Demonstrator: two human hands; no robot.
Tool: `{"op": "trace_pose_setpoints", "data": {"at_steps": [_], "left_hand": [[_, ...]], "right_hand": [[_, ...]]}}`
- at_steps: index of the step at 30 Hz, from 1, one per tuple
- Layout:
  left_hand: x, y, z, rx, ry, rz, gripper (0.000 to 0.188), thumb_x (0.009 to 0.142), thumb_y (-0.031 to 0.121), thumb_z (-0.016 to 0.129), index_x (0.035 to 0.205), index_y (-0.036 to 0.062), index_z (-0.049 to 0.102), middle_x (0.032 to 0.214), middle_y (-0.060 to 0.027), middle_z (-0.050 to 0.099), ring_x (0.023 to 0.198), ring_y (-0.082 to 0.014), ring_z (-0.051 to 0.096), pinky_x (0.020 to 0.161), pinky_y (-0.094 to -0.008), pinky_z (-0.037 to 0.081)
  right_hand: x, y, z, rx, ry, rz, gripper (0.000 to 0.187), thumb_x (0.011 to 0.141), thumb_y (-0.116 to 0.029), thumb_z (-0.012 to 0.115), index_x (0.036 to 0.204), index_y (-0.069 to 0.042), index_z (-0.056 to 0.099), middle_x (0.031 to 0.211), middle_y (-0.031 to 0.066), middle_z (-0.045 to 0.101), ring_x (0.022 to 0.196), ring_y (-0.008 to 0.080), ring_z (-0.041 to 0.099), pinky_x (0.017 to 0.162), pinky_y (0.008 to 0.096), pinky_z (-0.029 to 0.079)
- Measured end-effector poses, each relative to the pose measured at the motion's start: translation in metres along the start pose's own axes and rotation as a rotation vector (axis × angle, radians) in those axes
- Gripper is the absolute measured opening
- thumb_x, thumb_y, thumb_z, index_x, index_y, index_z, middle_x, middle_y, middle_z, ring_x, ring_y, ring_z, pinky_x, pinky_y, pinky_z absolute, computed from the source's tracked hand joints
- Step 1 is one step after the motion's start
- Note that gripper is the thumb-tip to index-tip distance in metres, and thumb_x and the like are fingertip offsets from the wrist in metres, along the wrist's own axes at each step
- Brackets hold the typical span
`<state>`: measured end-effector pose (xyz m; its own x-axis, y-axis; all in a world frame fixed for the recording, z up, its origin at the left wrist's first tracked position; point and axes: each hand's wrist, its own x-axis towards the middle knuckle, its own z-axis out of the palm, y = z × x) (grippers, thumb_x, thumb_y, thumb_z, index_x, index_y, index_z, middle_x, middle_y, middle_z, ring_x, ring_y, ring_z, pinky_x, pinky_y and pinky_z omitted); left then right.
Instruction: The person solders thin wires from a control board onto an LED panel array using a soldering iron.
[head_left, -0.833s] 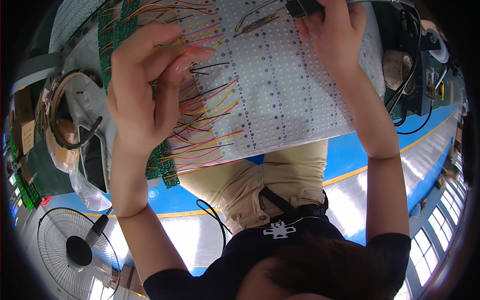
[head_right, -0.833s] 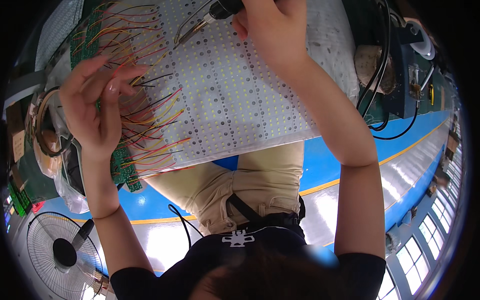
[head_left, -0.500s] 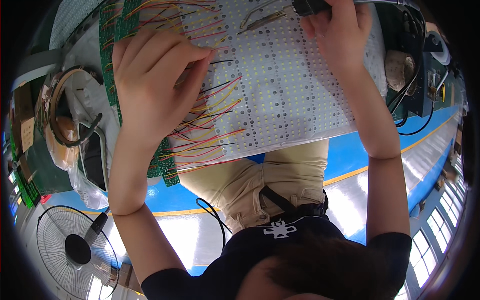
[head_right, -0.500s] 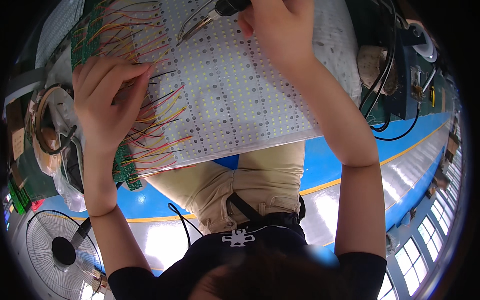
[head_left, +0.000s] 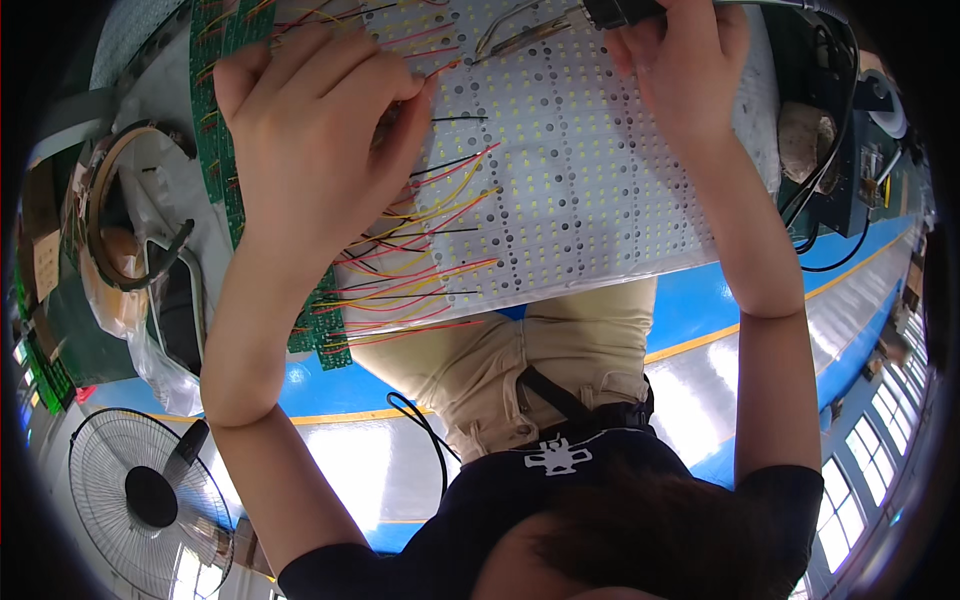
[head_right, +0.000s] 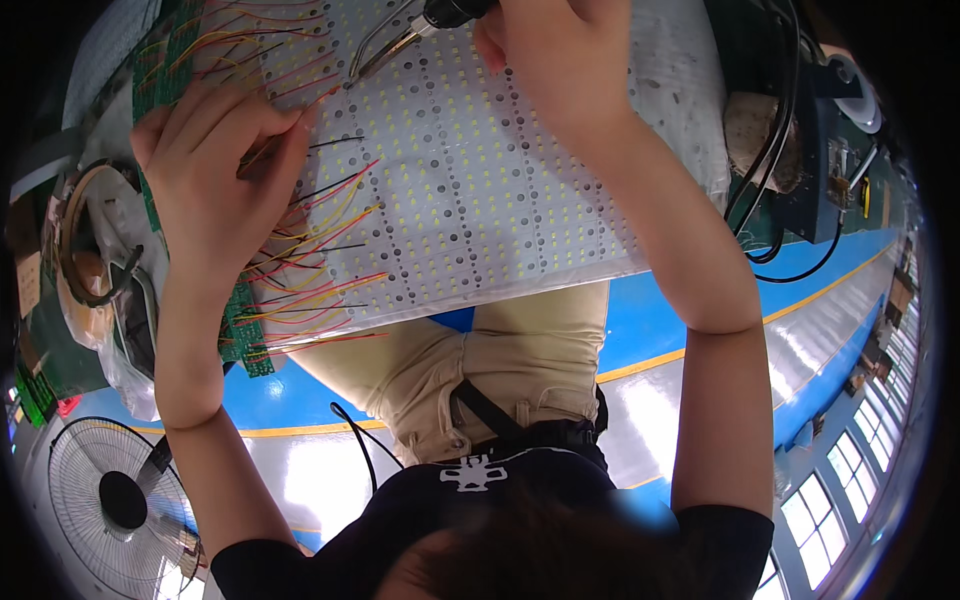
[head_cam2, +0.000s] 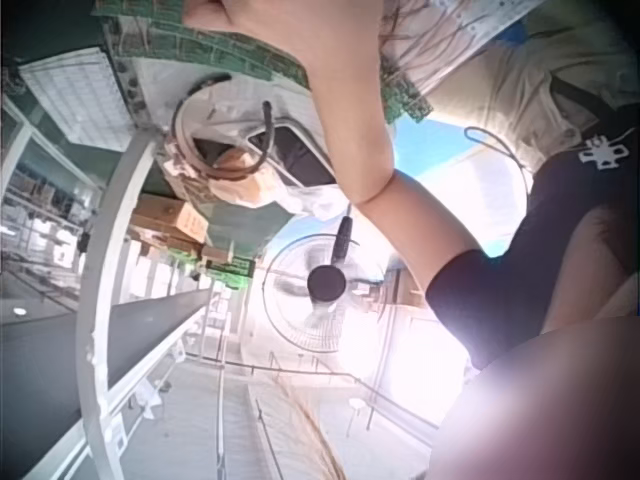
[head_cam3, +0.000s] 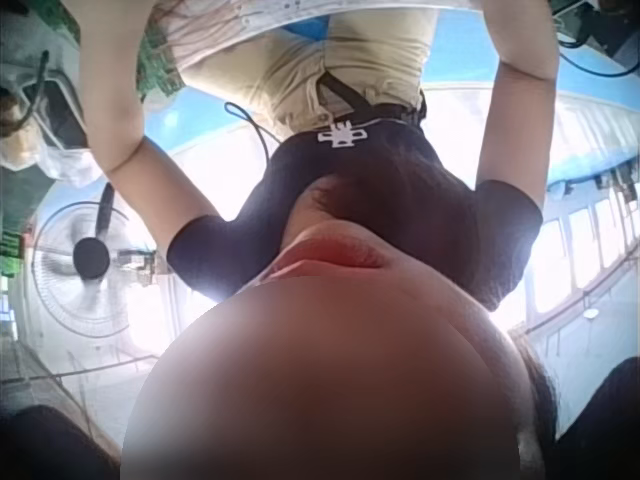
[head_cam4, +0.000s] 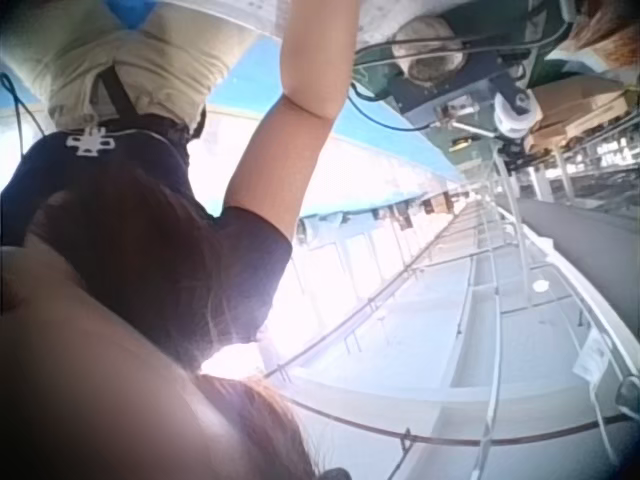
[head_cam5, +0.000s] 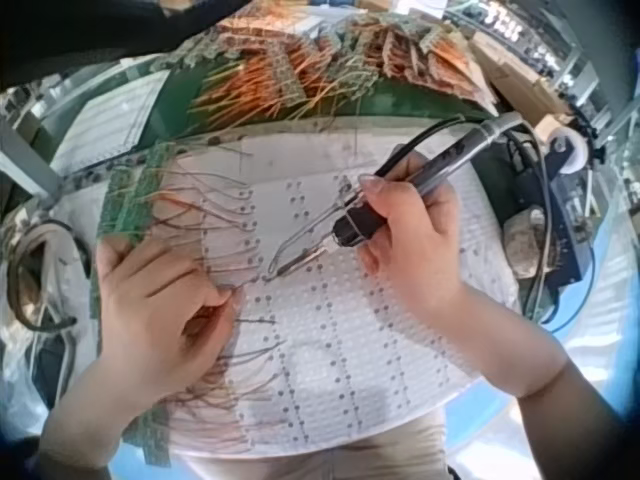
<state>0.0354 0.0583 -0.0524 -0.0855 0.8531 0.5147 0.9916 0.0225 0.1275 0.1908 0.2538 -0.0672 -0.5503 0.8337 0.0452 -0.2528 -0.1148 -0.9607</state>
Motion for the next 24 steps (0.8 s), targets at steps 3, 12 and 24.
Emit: {"op": "trace_pose_setpoints", "data": {"at_steps": [3,12,24], "left_hand": [[-0.0008,-0.0024,0.0001,0.001,0.01,0.022,0.021,0.079,0.02,0.081,0.075,0.0178,0.06,0.076,0.0047,0.058,0.083,-0.0161,0.061,0.086,-0.0384,0.033],[-0.0017,0.0018,-0.0034,0.008,0.002,0.044,0.021,0.078,0.018,0.081,0.075,0.0174,0.06,0.082,0.0052,0.062,0.085,-0.0164,0.062,0.088,-0.0392,0.033],[-0.0024,0.0008,-0.0026,-0.02,0.0,0.024,0.017,0.077,0.017,0.082,0.077,0.0173,0.065,0.082,0.0052,0.064,0.086,-0.0162,0.064,0.087,-0.0397,0.033]], "right_hand": [[-0.0019,-0.0042,0.002,-0.003,-0.044,-0.002,0.02,0.096,-0.01,0.059,0.08,-0.008,0.048,0.048,0.0003,0.041,0.034,0.0121,0.035,0.035,0.0289,0.035],[0.0001,-0.0027,0.0018,-0.023,-0.03,-0.012,0.02,0.097,-0.01,0.058,0.08,-0.007,0.048,0.048,0.0011,0.042,0.035,0.0123,0.036,0.036,0.0289,0.035],[-0.0043,-0.0021,0.0013,0.014,-0.097,-0.03,0.021,0.097,-0.009,0.059,0.079,-0.007,0.047,0.048,0.0014,0.041,0.035,0.0128,0.036,0.036,0.0293,0.035]]}}
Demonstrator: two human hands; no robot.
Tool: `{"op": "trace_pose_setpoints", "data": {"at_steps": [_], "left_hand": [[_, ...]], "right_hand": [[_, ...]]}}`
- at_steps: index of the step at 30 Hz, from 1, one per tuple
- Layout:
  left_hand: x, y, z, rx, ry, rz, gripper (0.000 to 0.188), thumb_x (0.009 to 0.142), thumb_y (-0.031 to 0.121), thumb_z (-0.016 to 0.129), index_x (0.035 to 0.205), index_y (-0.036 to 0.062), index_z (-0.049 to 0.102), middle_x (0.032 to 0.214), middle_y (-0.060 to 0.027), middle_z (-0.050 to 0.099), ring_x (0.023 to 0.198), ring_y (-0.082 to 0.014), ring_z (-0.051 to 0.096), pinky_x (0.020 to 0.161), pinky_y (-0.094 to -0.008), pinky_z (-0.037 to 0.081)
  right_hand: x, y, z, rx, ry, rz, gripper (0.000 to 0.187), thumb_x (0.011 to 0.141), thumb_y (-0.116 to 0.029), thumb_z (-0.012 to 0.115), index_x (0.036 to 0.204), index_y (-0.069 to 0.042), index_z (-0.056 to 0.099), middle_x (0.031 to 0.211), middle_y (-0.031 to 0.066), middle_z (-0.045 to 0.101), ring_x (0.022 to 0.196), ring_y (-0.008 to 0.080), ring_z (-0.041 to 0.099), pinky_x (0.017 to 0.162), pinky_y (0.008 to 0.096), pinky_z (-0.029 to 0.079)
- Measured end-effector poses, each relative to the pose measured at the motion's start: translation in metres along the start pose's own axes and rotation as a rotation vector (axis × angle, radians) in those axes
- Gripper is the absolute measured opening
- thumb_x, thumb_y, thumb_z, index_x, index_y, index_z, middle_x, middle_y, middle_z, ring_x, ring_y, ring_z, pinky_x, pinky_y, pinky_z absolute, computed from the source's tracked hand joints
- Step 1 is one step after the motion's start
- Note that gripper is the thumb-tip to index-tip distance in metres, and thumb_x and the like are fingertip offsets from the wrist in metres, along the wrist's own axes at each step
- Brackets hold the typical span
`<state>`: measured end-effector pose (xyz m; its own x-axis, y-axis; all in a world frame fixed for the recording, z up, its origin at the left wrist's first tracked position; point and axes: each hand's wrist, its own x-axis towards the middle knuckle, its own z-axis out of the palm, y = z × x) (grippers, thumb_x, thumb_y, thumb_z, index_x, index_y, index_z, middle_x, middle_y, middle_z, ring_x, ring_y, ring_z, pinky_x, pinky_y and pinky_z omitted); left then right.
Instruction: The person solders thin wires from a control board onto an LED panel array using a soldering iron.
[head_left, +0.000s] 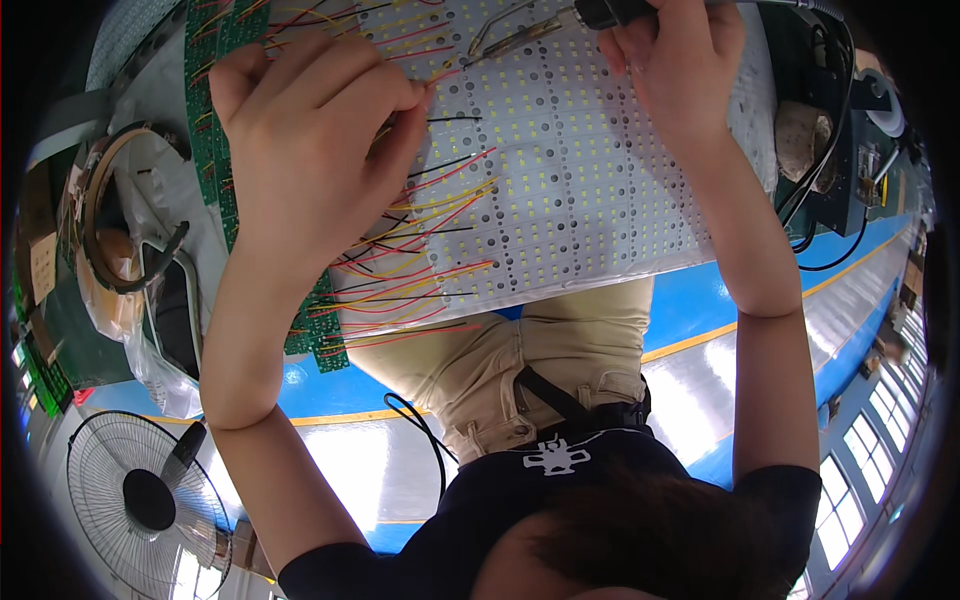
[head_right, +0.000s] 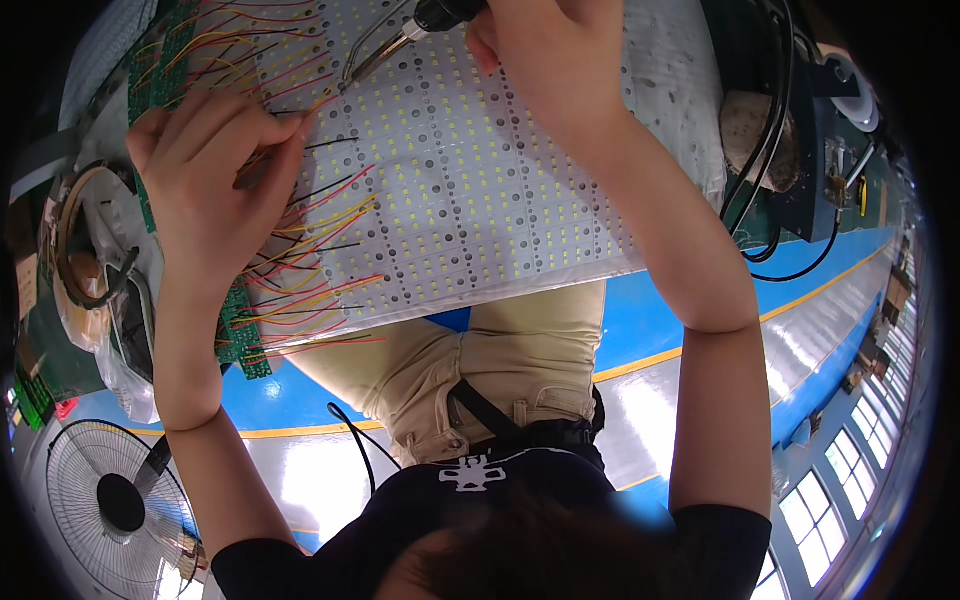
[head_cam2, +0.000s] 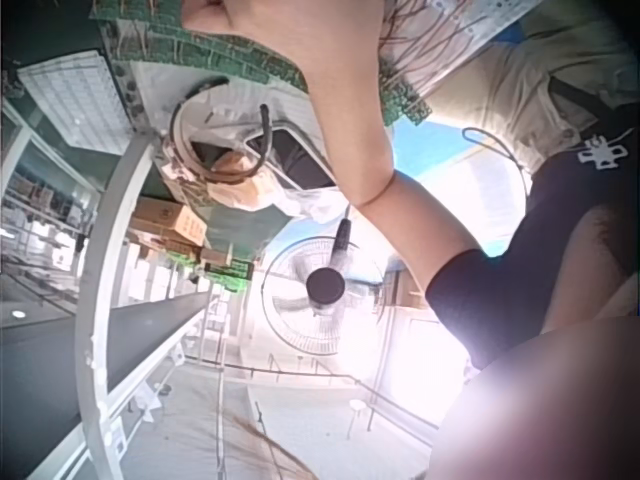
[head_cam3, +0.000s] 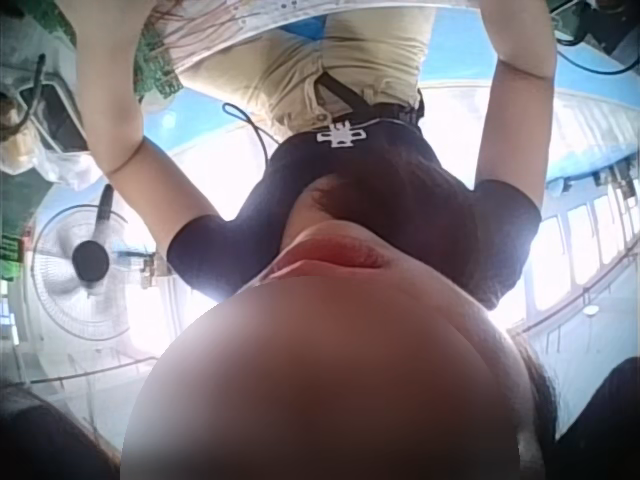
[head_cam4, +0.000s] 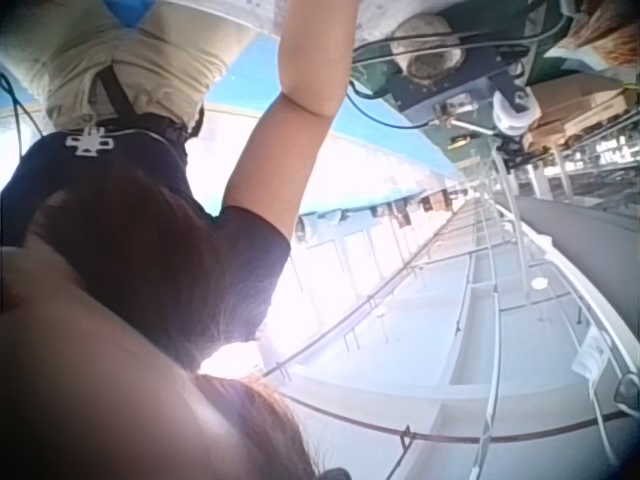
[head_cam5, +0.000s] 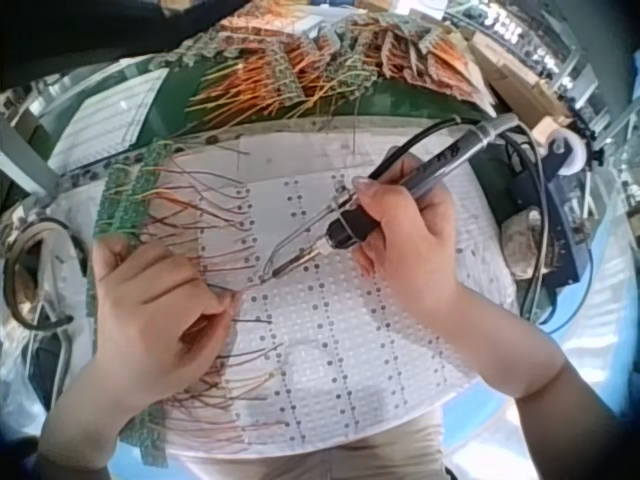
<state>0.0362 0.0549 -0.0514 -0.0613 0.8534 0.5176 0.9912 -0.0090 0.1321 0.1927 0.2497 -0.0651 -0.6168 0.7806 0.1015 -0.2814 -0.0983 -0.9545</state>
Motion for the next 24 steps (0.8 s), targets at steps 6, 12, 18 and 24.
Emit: {"op": "trace_pose_setpoints", "data": {"at_steps": [6,12,18,24], "left_hand": [[0.0019,-0.0001,-0.001,0.009,0.009,0.011,0.017,0.077,0.017,0.082,0.077,0.0171,0.065,0.083,0.0052,0.064,0.086,-0.0162,0.064,0.087,-0.0398,0.033],[0.0012,-0.001,0.0017,0.015,0.002,0.005,0.019,0.077,0.017,0.082,0.076,0.0168,0.063,0.083,0.0051,0.064,0.086,-0.0165,0.064,0.087,-0.0398,0.034],[0.0013,-0.0009,-0.0005,0.008,-0.005,0.011,0.018,0.077,0.017,0.082,0.076,0.017,0.064,0.084,0.0053,0.064,0.085,-0.0161,0.064,0.087,-0.0398,0.034],[0.0002,-0.0013,-0.0009,0.002,-0.005,0.018,0.016,0.077,0.017,0.082,0.077,0.0174,0.066,0.085,0.0055,0.065,0.086,-0.0158,0.064,0.087,-0.04,0.034]], "right_hand": [[0.003,0.0008,-0.001,-0.024,0.003,0.012,0.021,0.097,-0.008,0.059,0.08,-0.006,0.047,0.049,0.0019,0.042,0.035,0.0126,0.036,0.036,0.0296,0.035],[0.0016,0.0005,0.0004,-0.004,-0.046,-0.028,0.022,0.097,-0.009,0.061,0.08,-0.006,0.047,0.048,0.0018,0.042,0.035,0.0122,0.036,0.035,0.0293,0.034],[-0.0001,0.0003,0.0027,-0.011,0.002,-0.01,0.02,0.095,-0.009,0.064,0.082,-0.005,0.048,0.05,0.0017,0.044,0.035,0.0115,0.037,0.036,0.0287,0.034],[0.0009,0.0033,0.0023,-0.063,0.067,0.013,0.021,0.095,-0.01,0.064,0.082,-0.005,0.048,0.051,0.0021,0.044,0.035,0.0115,0.037,0.036,0.0287,0.034]]}}
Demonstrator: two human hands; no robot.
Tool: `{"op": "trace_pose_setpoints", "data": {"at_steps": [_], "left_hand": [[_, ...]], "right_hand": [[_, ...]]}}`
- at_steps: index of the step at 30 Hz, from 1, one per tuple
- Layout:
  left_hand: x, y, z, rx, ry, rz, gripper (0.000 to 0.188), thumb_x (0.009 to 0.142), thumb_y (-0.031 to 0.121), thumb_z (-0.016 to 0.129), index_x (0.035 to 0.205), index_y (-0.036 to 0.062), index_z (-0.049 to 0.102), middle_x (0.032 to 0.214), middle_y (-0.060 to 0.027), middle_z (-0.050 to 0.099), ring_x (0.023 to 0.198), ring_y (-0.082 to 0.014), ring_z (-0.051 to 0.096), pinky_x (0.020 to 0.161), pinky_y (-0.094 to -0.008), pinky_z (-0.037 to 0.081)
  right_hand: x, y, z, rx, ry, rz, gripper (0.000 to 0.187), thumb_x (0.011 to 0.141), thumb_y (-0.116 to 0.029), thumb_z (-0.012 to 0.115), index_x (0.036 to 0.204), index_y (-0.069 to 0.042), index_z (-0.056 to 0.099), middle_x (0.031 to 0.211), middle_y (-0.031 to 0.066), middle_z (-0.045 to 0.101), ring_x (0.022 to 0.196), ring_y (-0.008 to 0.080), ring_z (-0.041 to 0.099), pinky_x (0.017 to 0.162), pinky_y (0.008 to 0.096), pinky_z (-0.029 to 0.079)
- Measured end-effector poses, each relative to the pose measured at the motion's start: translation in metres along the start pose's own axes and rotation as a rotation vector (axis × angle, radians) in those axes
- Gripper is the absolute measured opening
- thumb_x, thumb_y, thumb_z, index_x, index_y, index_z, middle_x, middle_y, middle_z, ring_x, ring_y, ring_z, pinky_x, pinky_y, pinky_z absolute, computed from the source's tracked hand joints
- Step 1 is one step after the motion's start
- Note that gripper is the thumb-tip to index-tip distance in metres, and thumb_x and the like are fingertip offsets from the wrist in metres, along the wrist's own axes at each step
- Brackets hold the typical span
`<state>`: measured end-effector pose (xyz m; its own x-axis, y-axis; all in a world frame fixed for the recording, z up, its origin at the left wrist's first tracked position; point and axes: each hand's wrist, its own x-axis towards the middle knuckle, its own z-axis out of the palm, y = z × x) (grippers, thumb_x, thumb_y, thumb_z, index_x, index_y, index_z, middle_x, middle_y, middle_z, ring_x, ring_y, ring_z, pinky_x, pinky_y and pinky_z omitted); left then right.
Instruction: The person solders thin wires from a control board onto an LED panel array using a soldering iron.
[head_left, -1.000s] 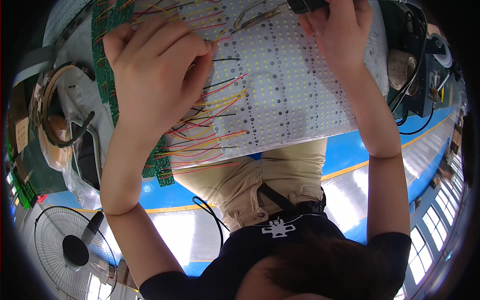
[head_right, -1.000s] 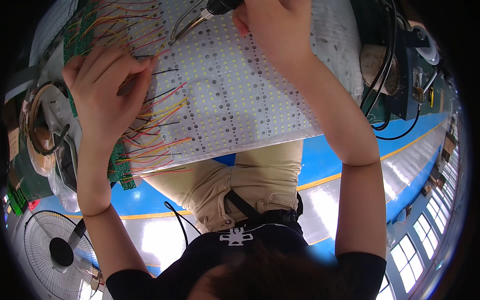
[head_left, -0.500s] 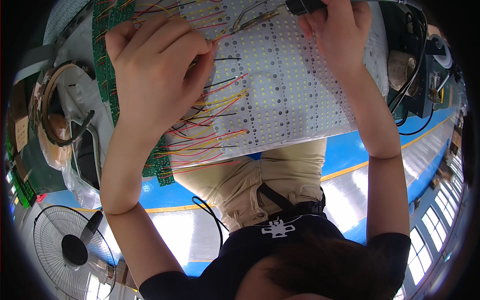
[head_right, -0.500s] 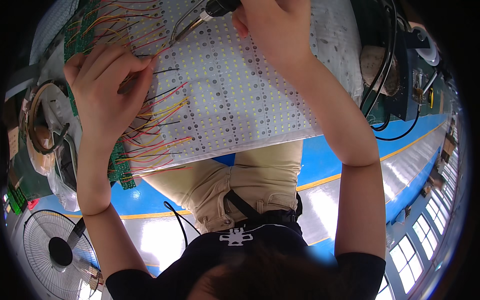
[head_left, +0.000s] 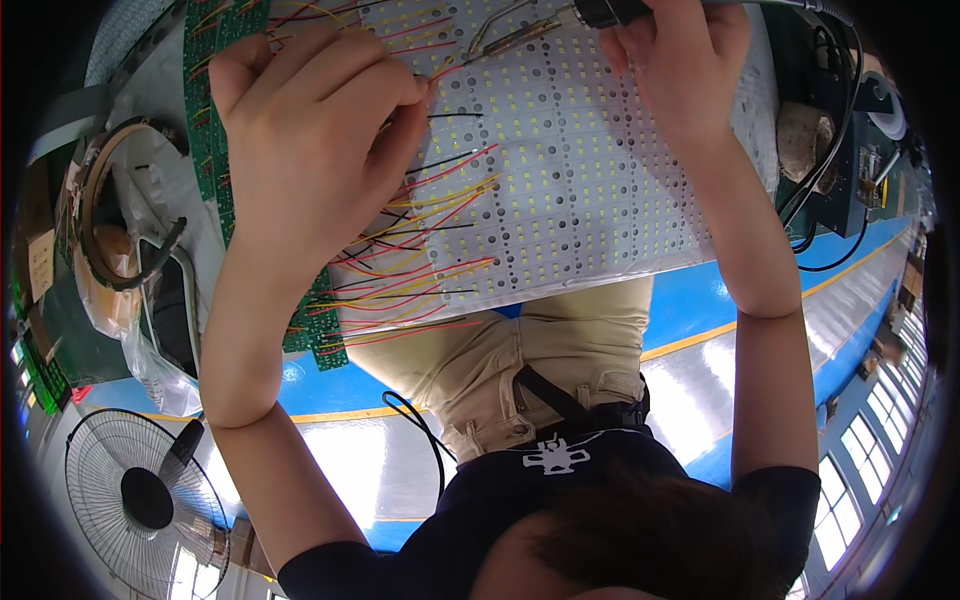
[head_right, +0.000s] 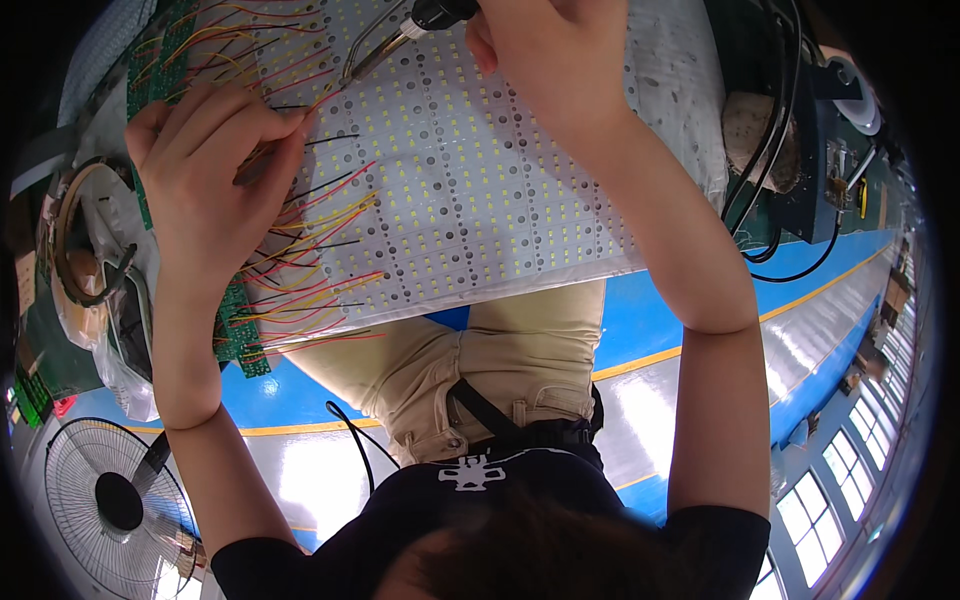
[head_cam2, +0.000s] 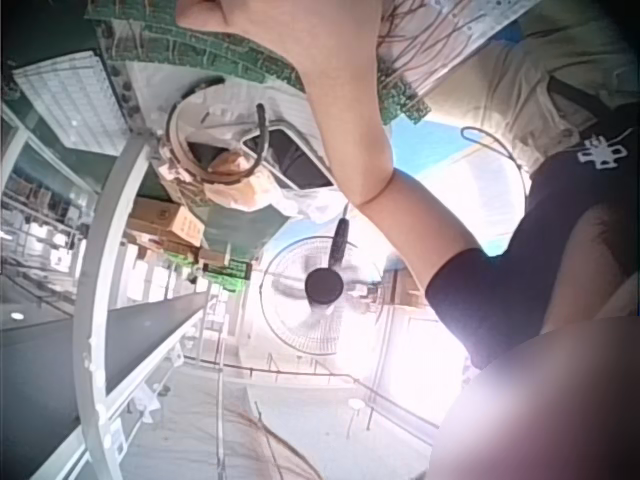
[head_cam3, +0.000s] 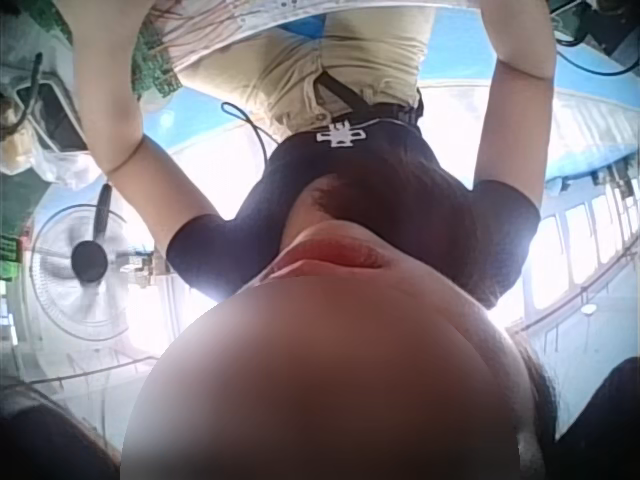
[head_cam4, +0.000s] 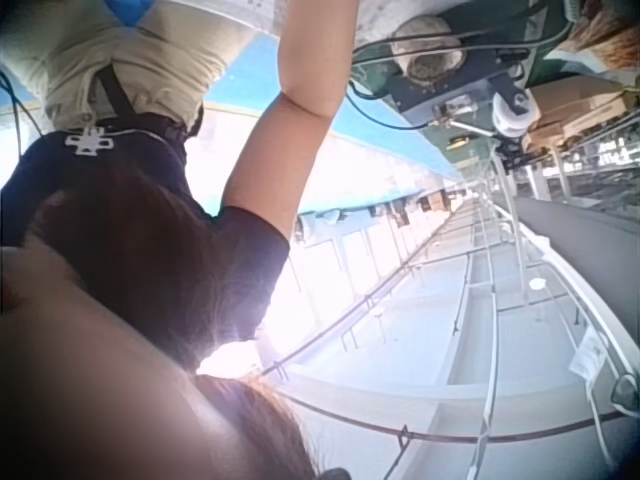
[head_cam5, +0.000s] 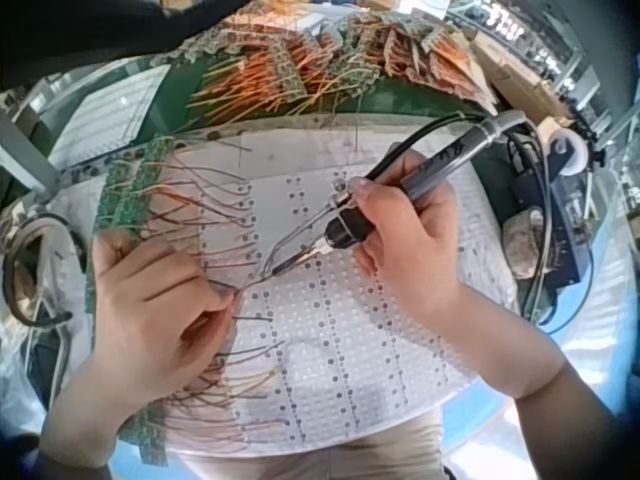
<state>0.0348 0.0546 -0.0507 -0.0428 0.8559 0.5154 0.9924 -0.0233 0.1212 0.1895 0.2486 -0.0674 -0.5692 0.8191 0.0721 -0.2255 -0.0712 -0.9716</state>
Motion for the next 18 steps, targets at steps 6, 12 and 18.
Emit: {"op": "trace_pose_setpoints", "data": {"at_steps": [6,12,18], "left_hand": [[0.001,0.0,0.0,0.009,0.002,0.002,0.016,0.077,0.017,0.082,0.078,0.0173,0.066,0.085,0.0056,0.065,0.086,-0.0156,0.064,0.087,-0.0402,0.034],[0.001,0.0,-0.001,0.004,0.0,-0.002,0.016,0.077,0.017,0.082,0.077,0.0172,0.066,0.085,0.0058,0.065,0.086,-0.0156,0.064,0.087,-0.0403,0.034],[0.002,0.001,0.0,-0.008,0.008,-0.008,0.017,0.078,0.017,0.082,0.076,0.017,0.065,0.083,0.006,0.064,0.085,-0.0157,0.064,0.087,-0.0402,0.034]], "right_hand": [[0.0,-0.001,0.0,-0.014,0.008,0.009,0.023,0.095,-0.011,0.064,0.079,-0.006,0.048,0.049,0.0024,0.043,0.035,0.0123,0.036,0.035,0.0292,0.034],[0.0,-0.004,0.0,0.043,-0.084,-0.044,0.023,0.095,-0.009,0.062,0.078,-0.006,0.047,0.048,0.0021,0.041,0.034,0.0126,0.035,0.034,0.0297,0.035],[0.003,0.004,-0.006,0.051,-0.032,-0.052,0.022,0.096,-0.009,0.061,0.079,-0.006,0.047,0.047,0.0019,0.041,0.034,0.0125,0.035,0.034,0.0298,0.035]]}}
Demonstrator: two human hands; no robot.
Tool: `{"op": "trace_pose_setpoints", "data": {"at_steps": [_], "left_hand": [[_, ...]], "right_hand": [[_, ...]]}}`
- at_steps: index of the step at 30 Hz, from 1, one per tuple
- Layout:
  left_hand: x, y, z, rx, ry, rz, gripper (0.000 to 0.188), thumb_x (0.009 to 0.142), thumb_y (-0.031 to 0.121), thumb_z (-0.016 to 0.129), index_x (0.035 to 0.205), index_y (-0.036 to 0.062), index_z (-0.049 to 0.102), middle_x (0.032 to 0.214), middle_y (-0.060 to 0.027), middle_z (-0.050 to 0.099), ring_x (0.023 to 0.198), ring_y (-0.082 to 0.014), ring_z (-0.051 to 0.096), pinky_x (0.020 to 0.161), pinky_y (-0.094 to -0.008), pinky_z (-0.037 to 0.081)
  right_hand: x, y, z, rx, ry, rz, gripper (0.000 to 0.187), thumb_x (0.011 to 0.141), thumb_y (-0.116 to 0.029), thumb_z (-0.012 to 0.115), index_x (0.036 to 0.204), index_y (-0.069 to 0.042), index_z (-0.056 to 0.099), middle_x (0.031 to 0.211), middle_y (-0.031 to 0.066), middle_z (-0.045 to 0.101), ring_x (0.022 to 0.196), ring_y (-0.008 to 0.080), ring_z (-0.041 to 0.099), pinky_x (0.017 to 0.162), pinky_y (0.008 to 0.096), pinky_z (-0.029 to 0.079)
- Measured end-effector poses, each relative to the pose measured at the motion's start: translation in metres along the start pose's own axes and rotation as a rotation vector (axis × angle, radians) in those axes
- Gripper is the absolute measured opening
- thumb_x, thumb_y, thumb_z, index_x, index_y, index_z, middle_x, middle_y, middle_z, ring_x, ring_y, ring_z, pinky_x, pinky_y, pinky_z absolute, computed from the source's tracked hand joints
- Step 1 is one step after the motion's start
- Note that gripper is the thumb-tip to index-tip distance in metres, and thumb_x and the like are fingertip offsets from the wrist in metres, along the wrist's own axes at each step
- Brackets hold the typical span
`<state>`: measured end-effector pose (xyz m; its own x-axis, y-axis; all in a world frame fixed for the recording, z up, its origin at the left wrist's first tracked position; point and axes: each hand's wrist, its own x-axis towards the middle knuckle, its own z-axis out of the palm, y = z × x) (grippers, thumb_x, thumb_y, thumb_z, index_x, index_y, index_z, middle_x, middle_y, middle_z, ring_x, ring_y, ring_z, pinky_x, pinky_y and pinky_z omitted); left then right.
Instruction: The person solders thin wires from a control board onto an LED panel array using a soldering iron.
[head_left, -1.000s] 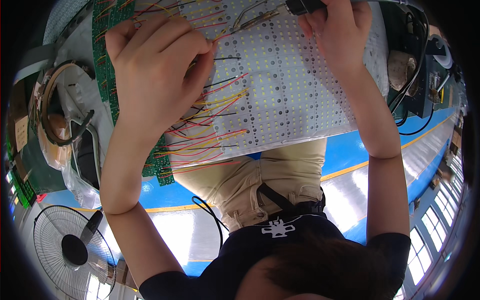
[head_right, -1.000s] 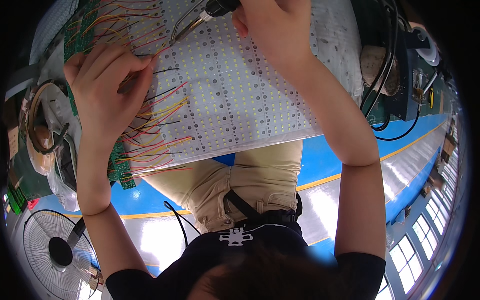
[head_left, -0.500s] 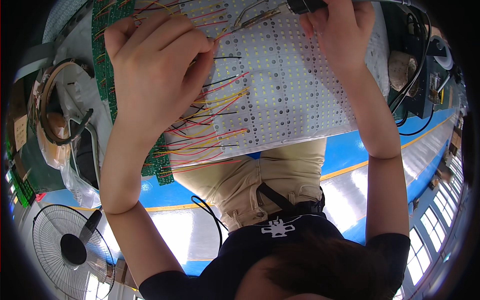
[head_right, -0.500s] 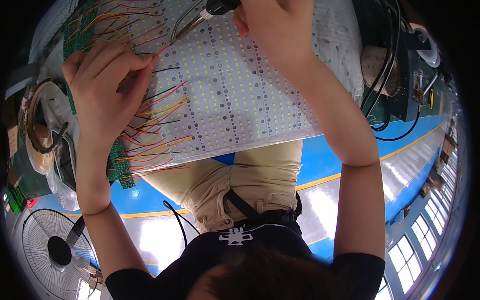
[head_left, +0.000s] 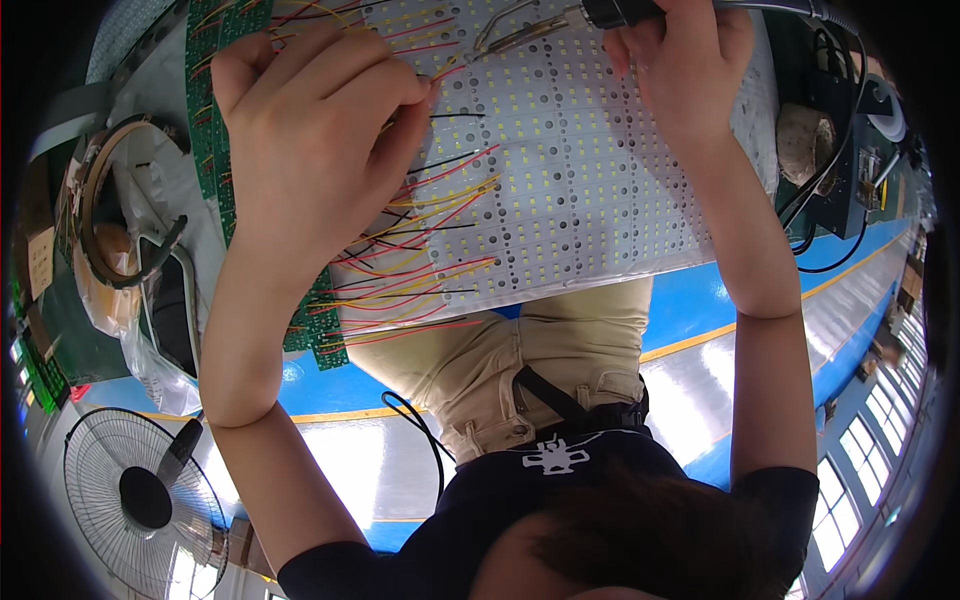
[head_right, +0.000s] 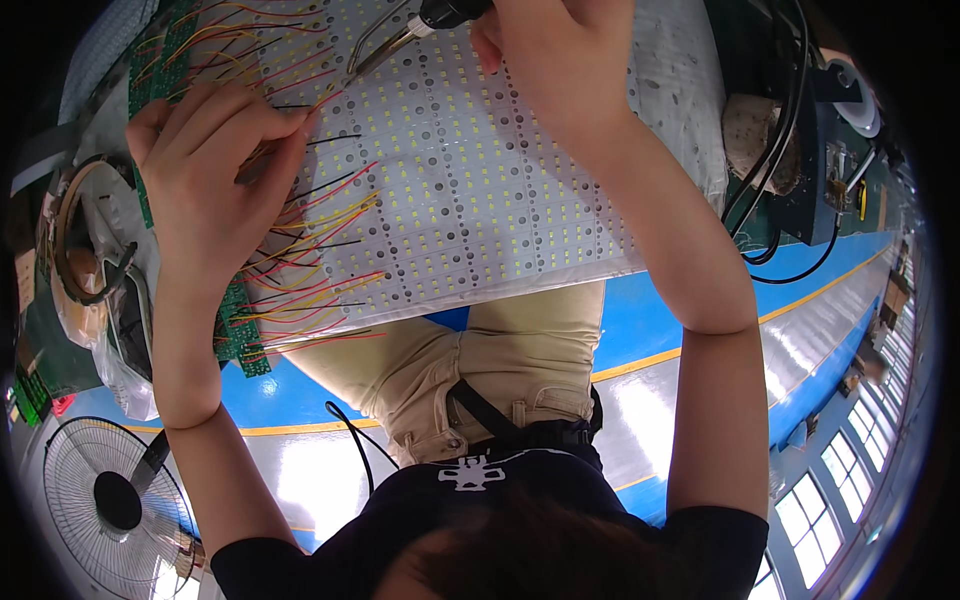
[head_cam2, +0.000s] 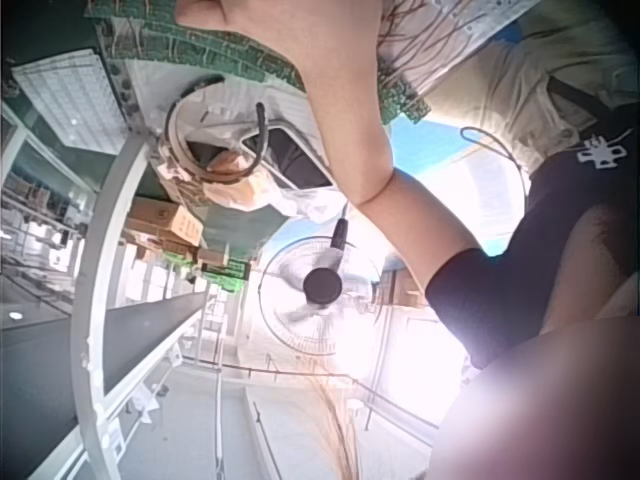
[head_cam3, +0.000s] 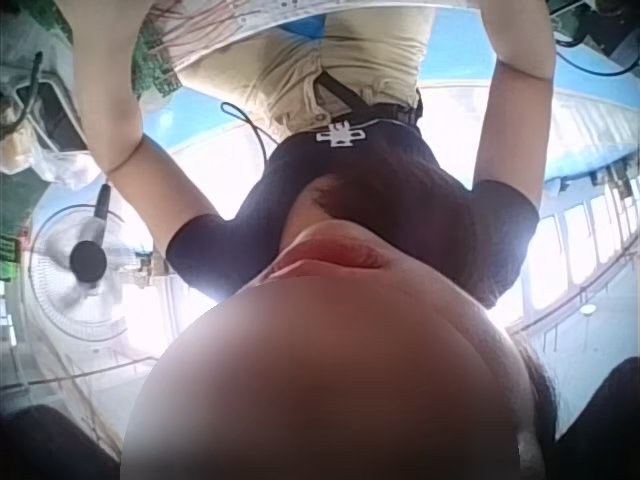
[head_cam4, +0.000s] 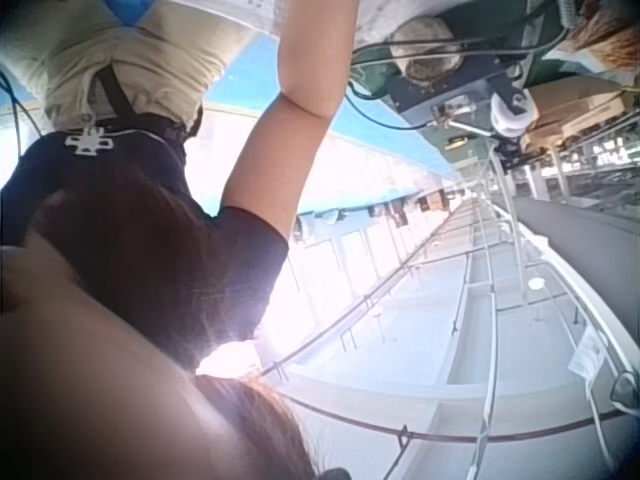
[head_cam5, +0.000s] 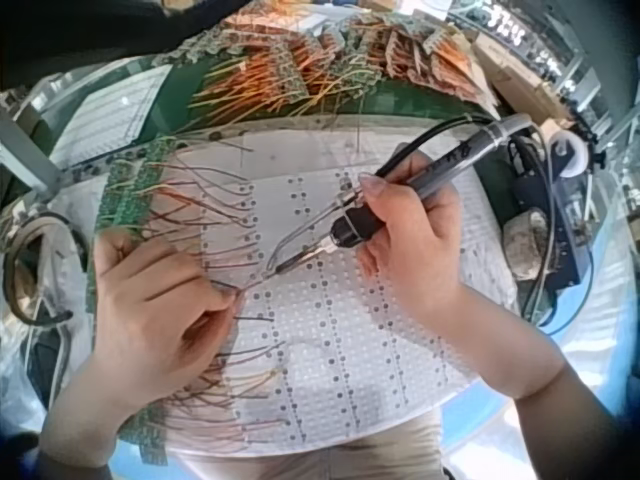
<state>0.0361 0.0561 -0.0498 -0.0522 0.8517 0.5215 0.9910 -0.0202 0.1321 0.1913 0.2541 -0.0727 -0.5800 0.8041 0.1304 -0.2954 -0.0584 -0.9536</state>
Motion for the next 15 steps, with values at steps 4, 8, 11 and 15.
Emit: {"op": "trace_pose_setpoints", "data": {"at_steps": [4,8,11,15], "left_hand": [[0.0,0.0,0.0,-0.001,0.0,-0.002,0.017,0.078,0.017,0.082,0.075,0.017,0.064,0.082,0.0058,0.064,0.085,-0.0158,0.064,0.087,-0.0401,0.034],[0.0,0.0,-0.002,0.014,-0.017,-0.007,0.018,0.078,0.018,0.082,0.075,0.017,0.064,0.082,0.0058,0.064,0.086,-0.0155,0.064,0.087,-0.04,0.034],[0.0,-0.001,-0.004,0.015,-0.015,-0.016,0.017,0.078,0.019,0.082,0.076,0.017,0.065,0.082,0.0065,0.064,0.087,-0.015,0.065,0.087,-0.0399,0.034],[0.001,-0.004,-0.02,0.025,-0.055,-0.014,0.017,0.078,0.014,0.085,0.092,0.0145,0.075,0.091,0.0025,0.071,0.087,-0.0159,0.066,0.09,-0.034,0.034]], "right_hand": [[-0.003,-0.006,0.004,0.034,-0.045,0.007,0.023,0.096,-0.009,0.061,0.078,-0.006,0.047,0.047,0.0018,0.04,0.034,0.0126,0.035,0.034,0.0298,0.035],[-0.002,-0.001,0.003,-0.038,-0.004,-0.003,0.023,0.096,-0.009,0.061,0.078,-0.007,0.046,0.047,0.0016,0.04,0.033,0.0129,0.035,0.034,0.0295,0.036],[0.0,-0.001,0.002,-0.008,0.001,-0.005,0.024,0.095,-0.01,0.061,0.077,-0.007,0.045,0.047,0.0013,0.04,0.033,0.013,0.035,0.034,0.0296,0.035],[-0.001,-0.01,0.009,-0.013,0.054,0.028,0.024,0.095,-0.012,0.061,0.077,-0.009,0.045,0.047,0.0002,0.039,0.033,0.0131,0.034,0.033,0.0301,0.035]]}}
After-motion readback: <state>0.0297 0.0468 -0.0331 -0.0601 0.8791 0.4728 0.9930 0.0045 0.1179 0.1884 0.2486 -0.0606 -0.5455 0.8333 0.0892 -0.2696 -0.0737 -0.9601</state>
